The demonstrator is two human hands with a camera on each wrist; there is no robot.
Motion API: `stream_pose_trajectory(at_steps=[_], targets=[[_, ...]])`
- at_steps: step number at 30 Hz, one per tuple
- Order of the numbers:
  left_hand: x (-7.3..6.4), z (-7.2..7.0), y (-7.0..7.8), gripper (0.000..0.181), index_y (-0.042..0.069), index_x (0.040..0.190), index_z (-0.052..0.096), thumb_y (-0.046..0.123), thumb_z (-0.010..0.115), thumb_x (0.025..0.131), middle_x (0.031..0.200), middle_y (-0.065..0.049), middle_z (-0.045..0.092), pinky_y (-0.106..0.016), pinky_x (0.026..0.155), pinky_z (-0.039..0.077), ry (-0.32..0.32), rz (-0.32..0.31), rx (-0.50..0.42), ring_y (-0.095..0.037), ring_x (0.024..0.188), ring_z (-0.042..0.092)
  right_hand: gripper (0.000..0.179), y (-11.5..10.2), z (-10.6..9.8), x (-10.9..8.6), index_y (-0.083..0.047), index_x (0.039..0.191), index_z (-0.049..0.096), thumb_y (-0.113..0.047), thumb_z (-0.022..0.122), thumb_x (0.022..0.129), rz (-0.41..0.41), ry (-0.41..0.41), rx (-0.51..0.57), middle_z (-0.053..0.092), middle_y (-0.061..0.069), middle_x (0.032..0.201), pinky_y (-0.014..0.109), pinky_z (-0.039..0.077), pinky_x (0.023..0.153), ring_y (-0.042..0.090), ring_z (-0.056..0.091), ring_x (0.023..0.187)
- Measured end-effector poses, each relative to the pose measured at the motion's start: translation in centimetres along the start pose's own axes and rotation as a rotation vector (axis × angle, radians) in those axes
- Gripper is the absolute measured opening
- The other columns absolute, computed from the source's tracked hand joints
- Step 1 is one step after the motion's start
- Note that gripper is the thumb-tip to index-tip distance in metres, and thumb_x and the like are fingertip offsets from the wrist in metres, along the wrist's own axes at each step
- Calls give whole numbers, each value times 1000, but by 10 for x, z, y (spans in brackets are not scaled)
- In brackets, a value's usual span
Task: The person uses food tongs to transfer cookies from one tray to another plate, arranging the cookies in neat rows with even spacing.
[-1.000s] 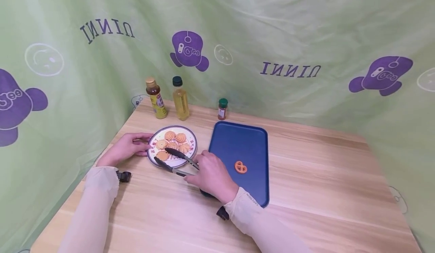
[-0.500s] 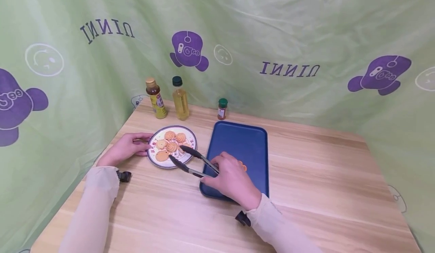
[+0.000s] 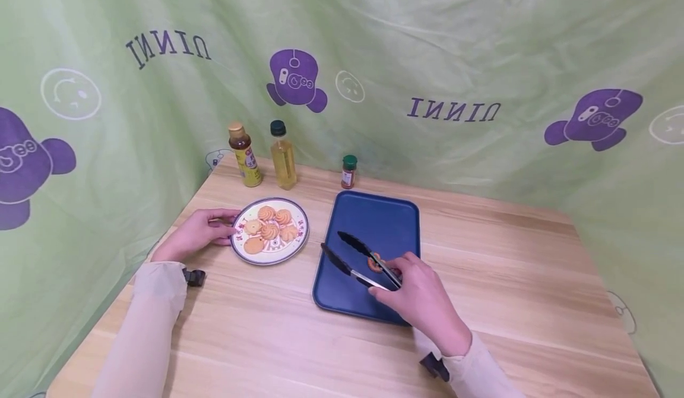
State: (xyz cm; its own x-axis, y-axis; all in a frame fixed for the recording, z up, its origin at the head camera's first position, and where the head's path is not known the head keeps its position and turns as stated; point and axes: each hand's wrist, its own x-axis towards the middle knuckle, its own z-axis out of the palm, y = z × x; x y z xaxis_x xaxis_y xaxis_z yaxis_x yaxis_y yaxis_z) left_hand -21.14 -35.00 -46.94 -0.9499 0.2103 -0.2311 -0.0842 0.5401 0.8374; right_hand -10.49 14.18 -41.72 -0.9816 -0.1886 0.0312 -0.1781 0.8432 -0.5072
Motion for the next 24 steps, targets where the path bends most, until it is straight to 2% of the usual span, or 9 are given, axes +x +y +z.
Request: stream_pose_trajectory(at_steps=[9,18,24], targets=[[-1,1,-1,61,-4,167,45,8,67,111,165,-36,51,-28,91,72,-1,-16,-2,-24,119,76,53,26,-13,-21,-7,116,82,-40,100,79,67,23,-39,70,1,101,32,49,70,16,58,82],[0,-2,0,61,-5,167,46,8,68,111,164,-37,51,-27,91,71,-4,-9,-6,-12,111,76,46,44,-22,-42,-8,114,82,-35,99,80,82,77,-76,66,0,95,27,44,66,15,54,78],[0,-2,0,60,-5,166,46,7,68,111,164,-37,51,-27,91,71,-11,-9,-8,-16,114,76,49,52,-22,-55,-7,116,82,-36,99,79,101,74,-89,67,0,96,27,44,67,14,53,80]])
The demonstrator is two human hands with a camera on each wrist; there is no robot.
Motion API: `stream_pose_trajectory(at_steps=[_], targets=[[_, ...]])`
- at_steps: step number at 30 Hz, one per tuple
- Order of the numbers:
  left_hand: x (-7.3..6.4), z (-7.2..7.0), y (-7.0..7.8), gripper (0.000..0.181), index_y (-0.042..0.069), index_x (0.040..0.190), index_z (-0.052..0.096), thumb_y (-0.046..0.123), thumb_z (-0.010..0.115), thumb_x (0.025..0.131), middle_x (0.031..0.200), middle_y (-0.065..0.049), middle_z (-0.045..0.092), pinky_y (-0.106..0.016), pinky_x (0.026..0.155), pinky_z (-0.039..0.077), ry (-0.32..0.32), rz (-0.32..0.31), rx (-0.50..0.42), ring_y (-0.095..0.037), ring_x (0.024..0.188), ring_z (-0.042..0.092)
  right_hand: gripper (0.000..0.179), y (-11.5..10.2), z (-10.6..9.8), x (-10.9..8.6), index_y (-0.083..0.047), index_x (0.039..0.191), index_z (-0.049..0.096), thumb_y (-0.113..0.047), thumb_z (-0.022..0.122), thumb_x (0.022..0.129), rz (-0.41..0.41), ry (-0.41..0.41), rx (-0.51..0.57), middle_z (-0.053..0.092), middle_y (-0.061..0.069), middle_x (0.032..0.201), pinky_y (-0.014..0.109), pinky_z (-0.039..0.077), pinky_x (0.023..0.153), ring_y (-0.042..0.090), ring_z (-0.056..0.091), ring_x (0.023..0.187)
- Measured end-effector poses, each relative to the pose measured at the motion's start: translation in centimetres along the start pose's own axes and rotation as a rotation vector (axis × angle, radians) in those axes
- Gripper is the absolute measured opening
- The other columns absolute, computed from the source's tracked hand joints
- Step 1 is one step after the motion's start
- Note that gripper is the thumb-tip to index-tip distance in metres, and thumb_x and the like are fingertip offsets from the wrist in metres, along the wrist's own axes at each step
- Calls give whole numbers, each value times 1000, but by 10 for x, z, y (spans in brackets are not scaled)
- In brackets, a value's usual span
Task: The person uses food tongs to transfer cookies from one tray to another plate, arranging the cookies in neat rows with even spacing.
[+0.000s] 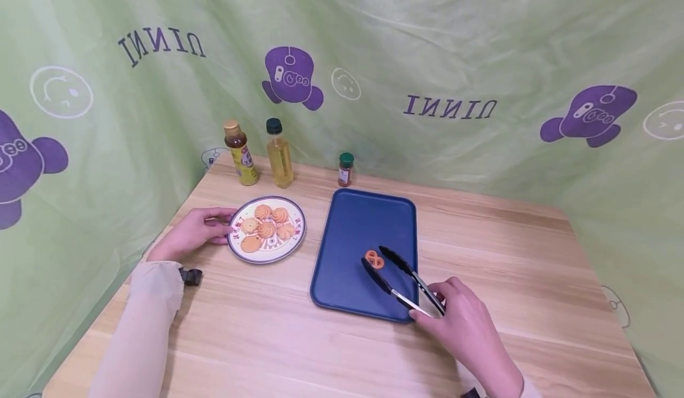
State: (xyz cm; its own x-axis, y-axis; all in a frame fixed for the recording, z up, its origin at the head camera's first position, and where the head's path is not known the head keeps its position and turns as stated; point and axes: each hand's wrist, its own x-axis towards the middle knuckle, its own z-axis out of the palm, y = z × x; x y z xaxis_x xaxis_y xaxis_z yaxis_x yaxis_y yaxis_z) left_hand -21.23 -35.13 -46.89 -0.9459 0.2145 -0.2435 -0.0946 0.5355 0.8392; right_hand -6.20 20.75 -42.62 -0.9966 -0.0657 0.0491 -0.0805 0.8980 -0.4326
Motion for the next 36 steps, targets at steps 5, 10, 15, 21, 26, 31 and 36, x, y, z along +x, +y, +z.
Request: stream_pose_trajectory(at_steps=[5,10,15,21,26,31,36], targets=[[2,0,-1,62,-3,167,47,9,69,111,165,-35,52,-26,91,71,2,-17,9,-15,113,75,53,4,3,-7,-5,117,81,-37,100,79,14,1,-13,68,1,98,29,45,67,14,53,81],[1,-1,-1,61,-5,167,46,8,68,111,164,-36,52,-26,92,71,-5,1,-15,-9,110,75,53,6,7,-11,-3,115,81,-35,101,78,-26,40,-45,66,1,96,29,44,67,14,51,81],[1,0,-1,61,-5,167,45,9,68,112,163,-36,52,-26,92,71,-5,2,-9,-12,113,75,50,5,8,-11,-2,114,81,-32,100,79,-36,40,-59,67,2,96,29,44,66,14,52,81],[0,1,0,62,-4,167,46,10,69,112,164,-36,52,-26,91,71,1,-3,2,-13,111,75,49,3,8,-11,-2,113,81,-30,101,79,-45,42,-74,69,3,97,30,46,66,14,53,81],[1,2,2,62,-2,166,48,11,71,110,164,-34,53,-27,91,71,10,-25,-2,-14,111,75,48,3,8,-12,-2,111,81,-29,101,78,-66,61,-79,69,2,96,29,47,65,13,53,80],[1,2,3,63,-2,167,48,12,72,110,163,-34,53,-28,92,71,13,-36,-6,-17,114,75,48,3,8,-10,-1,112,81,-30,101,79,-68,61,-77,69,2,97,30,48,65,14,54,80],[1,2,2,63,-2,167,47,12,71,111,164,-35,53,-26,91,71,13,-33,7,-15,112,76,47,0,8,-7,-1,112,81,-30,101,80,-74,65,-74,69,3,97,31,50,65,14,55,80]])
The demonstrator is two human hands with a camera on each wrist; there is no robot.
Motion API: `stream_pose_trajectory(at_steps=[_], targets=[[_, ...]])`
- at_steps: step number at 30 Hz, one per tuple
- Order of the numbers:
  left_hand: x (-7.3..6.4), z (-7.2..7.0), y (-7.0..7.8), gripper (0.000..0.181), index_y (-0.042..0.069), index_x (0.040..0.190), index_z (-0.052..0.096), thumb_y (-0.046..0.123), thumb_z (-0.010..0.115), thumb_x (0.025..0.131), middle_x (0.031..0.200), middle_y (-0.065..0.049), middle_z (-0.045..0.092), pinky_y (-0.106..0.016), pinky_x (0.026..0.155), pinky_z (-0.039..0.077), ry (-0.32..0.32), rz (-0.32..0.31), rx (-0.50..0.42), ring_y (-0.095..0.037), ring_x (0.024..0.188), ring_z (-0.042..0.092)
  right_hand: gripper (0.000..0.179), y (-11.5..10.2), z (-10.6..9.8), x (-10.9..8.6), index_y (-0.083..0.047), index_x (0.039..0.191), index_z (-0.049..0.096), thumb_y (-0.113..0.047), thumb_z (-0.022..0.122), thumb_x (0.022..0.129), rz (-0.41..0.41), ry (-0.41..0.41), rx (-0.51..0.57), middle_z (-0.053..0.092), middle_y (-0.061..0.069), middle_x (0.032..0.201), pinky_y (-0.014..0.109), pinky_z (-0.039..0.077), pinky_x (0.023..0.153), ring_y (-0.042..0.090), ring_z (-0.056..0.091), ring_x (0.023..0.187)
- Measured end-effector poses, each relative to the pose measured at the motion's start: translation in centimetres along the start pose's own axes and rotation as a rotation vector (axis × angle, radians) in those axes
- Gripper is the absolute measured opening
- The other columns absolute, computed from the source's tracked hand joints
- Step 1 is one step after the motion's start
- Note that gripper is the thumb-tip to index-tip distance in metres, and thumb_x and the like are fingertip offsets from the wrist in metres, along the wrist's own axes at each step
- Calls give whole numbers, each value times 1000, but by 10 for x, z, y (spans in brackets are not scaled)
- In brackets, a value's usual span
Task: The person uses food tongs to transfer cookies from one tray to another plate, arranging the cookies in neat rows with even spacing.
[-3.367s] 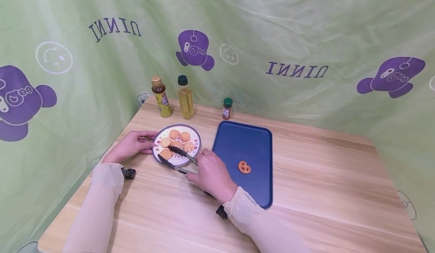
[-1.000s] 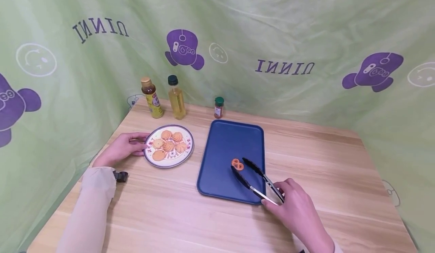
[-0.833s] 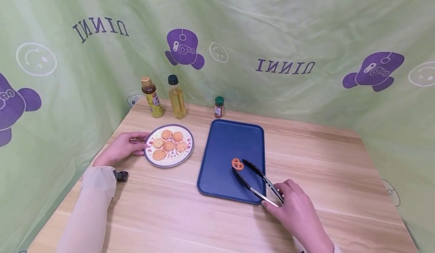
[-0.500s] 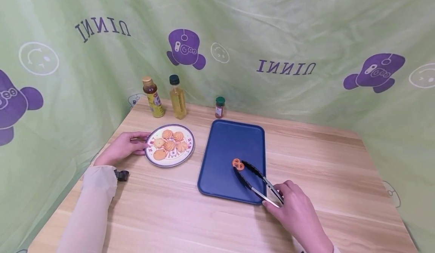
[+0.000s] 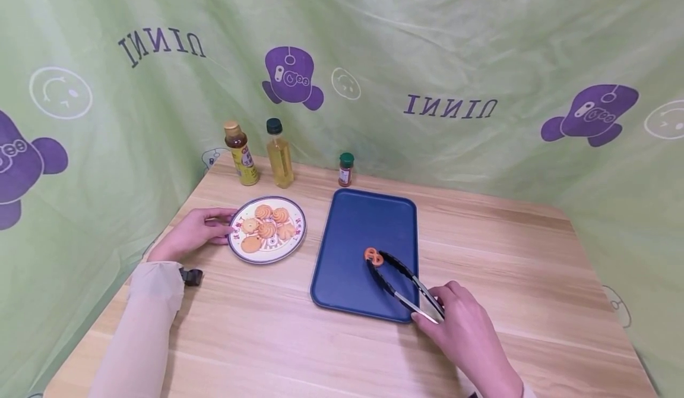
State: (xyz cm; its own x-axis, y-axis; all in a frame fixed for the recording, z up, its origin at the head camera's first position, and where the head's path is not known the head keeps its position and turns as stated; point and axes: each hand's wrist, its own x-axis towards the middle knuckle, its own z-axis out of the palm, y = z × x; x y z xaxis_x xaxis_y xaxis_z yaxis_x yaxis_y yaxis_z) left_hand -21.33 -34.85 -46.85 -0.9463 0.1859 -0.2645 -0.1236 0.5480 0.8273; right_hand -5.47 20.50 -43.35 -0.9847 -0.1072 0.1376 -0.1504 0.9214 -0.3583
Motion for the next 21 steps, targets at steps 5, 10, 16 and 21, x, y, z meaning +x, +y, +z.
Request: stream_pose_trajectory(at_steps=[5,10,16,21], targets=[[1,0,0,62,-3,167,47,10,69,111,163,-35,53,-26,91,71,-5,2,2,-15,111,76,45,-6,0,3,-2,111,81,-28,101,80,-11,6,4,68,2,95,31,51,66,14,55,80],[-1,-1,-1,61,-4,167,47,10,69,111,163,-36,52,-27,90,72,1,10,-11,-14,110,76,46,-17,2,8,-4,112,81,-29,102,79,-49,14,10,67,1,95,28,45,62,12,52,79],[-4,1,-2,61,-8,165,45,4,68,110,163,-39,51,-28,92,72,-19,59,-55,-7,106,76,49,-35,4,14,-5,115,81,-33,102,80,-81,-21,3,69,3,103,32,53,68,14,57,87],[-3,1,-3,61,-7,166,45,5,67,111,164,-38,50,-27,92,71,-20,66,-58,-4,106,75,50,-56,8,24,-5,115,81,-35,102,81,-140,-41,-12,70,3,102,36,60,72,16,60,91]])
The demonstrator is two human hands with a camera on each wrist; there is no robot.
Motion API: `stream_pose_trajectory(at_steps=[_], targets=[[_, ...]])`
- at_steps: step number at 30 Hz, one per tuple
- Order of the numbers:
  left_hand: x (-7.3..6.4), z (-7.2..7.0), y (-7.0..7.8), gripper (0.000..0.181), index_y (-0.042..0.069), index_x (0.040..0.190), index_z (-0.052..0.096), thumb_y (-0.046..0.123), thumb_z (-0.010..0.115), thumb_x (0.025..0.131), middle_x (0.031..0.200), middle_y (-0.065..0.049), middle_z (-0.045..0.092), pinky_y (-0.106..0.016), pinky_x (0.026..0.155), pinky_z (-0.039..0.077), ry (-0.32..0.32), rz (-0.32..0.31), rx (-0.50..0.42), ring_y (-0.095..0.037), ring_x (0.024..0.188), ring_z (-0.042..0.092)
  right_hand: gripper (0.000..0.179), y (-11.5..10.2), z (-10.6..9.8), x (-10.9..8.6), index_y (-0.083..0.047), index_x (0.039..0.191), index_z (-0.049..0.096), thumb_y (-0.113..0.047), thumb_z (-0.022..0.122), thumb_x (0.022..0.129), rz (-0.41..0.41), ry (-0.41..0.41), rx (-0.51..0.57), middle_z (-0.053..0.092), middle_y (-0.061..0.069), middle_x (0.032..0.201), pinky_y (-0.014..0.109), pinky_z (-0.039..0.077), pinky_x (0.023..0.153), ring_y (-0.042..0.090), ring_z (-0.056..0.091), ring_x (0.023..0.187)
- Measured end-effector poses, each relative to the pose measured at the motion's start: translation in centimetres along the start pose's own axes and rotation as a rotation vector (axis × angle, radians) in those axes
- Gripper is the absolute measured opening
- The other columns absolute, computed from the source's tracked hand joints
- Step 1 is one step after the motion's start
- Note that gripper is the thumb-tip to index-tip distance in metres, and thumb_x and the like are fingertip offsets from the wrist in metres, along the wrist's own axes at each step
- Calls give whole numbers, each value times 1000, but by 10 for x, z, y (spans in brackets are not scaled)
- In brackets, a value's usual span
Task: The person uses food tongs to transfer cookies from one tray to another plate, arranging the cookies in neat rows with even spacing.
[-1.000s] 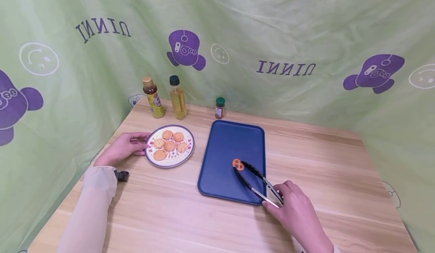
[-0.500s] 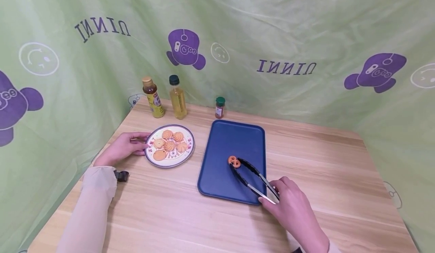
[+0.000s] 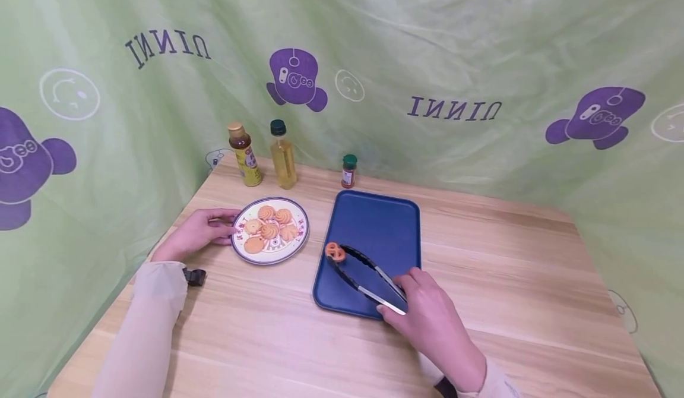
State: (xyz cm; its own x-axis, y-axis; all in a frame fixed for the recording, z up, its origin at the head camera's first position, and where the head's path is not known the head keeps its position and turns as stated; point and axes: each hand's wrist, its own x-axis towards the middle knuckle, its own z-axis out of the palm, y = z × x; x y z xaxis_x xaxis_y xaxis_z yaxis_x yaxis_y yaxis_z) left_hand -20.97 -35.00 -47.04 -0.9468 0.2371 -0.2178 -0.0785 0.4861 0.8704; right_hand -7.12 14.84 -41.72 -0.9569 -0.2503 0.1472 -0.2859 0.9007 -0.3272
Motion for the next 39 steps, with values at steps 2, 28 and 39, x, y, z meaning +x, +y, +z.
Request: stream_pose_trajectory(at_steps=[2,28,39], targets=[[0,-1,0,61,-8,166,45,6,68,111,164,-38,50,-27,91,71,4,2,10,-5,107,75,49,-8,3,6,-5,113,81,-35,102,81,-40,2,10,69,3,100,35,60,72,16,60,90],[2,-2,-3,57,-6,165,47,3,63,112,161,-38,55,-27,92,71,1,15,2,-12,112,77,43,-75,41,70,-2,106,81,-37,97,86,-272,-16,39,69,5,94,33,60,64,19,60,82],[2,-1,-2,57,-7,165,47,2,63,111,160,-39,54,-27,92,72,6,3,-5,-8,106,77,41,-76,41,72,-3,101,81,-37,97,86,-272,-23,34,68,4,91,30,56,61,18,56,78]])
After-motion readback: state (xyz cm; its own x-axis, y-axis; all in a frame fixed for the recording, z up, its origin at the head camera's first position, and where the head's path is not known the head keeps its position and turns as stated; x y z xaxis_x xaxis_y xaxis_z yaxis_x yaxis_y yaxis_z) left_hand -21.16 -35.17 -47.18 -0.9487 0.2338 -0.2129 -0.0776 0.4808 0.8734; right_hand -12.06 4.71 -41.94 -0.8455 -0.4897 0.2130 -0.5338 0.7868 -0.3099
